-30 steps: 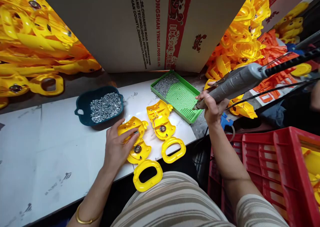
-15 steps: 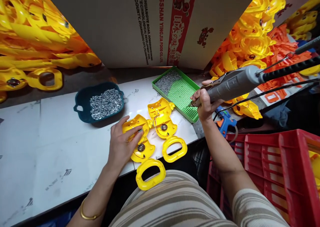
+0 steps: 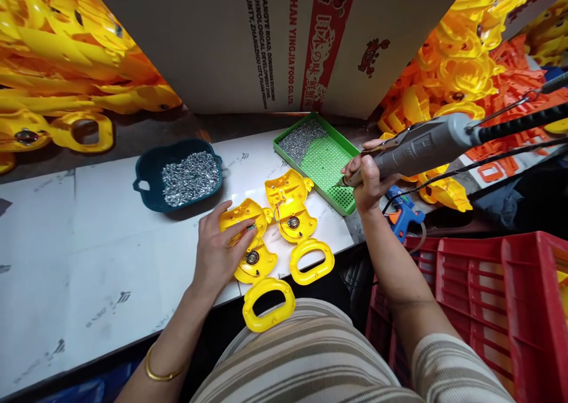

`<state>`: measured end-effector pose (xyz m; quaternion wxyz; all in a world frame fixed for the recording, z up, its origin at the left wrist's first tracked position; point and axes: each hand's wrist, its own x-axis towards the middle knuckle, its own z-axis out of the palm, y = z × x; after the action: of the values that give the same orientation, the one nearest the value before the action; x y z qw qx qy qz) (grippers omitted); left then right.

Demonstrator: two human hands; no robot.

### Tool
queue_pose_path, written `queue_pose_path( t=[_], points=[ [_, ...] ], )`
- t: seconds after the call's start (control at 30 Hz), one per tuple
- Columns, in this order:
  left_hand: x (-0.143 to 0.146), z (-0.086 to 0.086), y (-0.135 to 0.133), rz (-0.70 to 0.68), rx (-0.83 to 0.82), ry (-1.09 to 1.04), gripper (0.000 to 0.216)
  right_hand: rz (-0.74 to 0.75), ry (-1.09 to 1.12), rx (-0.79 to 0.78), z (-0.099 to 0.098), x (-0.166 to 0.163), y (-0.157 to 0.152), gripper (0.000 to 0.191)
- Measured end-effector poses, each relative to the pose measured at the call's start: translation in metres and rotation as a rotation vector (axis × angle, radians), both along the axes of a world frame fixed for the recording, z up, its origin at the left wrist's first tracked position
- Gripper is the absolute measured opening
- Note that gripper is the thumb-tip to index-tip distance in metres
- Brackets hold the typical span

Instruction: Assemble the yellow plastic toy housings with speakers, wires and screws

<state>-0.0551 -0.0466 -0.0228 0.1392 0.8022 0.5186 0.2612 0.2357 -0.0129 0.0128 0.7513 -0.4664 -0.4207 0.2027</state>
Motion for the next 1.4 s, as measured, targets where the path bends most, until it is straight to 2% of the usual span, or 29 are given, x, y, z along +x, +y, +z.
queue_pose_path(
  t=[0.33, 0.43, 0.53, 0.67, 0.77, 0.9, 1.0, 1.1, 1.23, 1.4],
  points=[
    [0.000, -0.001, -0.001, 0.014, -0.021, -0.025, 0.021, 0.004, -0.052, -0.044, 0.000, -0.002, 0.000, 0.038],
    [0.002, 0.000, -0.002, 0.030, -0.035, -0.024, 0.020, 0.010, -0.092, -0.024, 0.011, -0.004, -0.005, 0.036],
    [0.004, 0.001, -0.005, 0.031, -0.045, -0.017, 0.018, 0.019, -0.175, 0.039, 0.030, -0.012, -0.015, 0.027],
    [0.007, 0.000, -0.007, 0.029, -0.032, -0.001, 0.016, 0.291, -0.235, 0.158, 0.059, -0.038, -0.031, 0.019],
    [0.007, 0.000, -0.007, 0.030, -0.021, -0.007, 0.016, 0.440, -0.187, 0.160, 0.069, -0.068, -0.037, 0.018],
    [0.009, 0.002, -0.008, 0.037, -0.034, -0.009, 0.015, 0.590, -0.189, 0.058, 0.057, -0.103, -0.033, 0.022],
    [0.010, 0.004, -0.009, 0.033, -0.042, -0.008, 0.015, 0.693, -0.117, 0.078, 0.040, -0.117, -0.026, 0.020],
    [0.010, 0.004, -0.009, 0.029, -0.054, -0.014, 0.014, 0.718, -0.019, 0.117, 0.029, -0.124, -0.021, 0.018],
    [0.010, 0.003, -0.009, 0.025, -0.043, -0.032, 0.015, 0.715, 0.044, 0.180, 0.025, -0.131, -0.017, 0.016],
    [0.010, 0.003, -0.009, 0.014, -0.045, -0.042, 0.016, 0.738, 0.025, 0.116, 0.021, -0.131, -0.016, 0.019]
  ],
)
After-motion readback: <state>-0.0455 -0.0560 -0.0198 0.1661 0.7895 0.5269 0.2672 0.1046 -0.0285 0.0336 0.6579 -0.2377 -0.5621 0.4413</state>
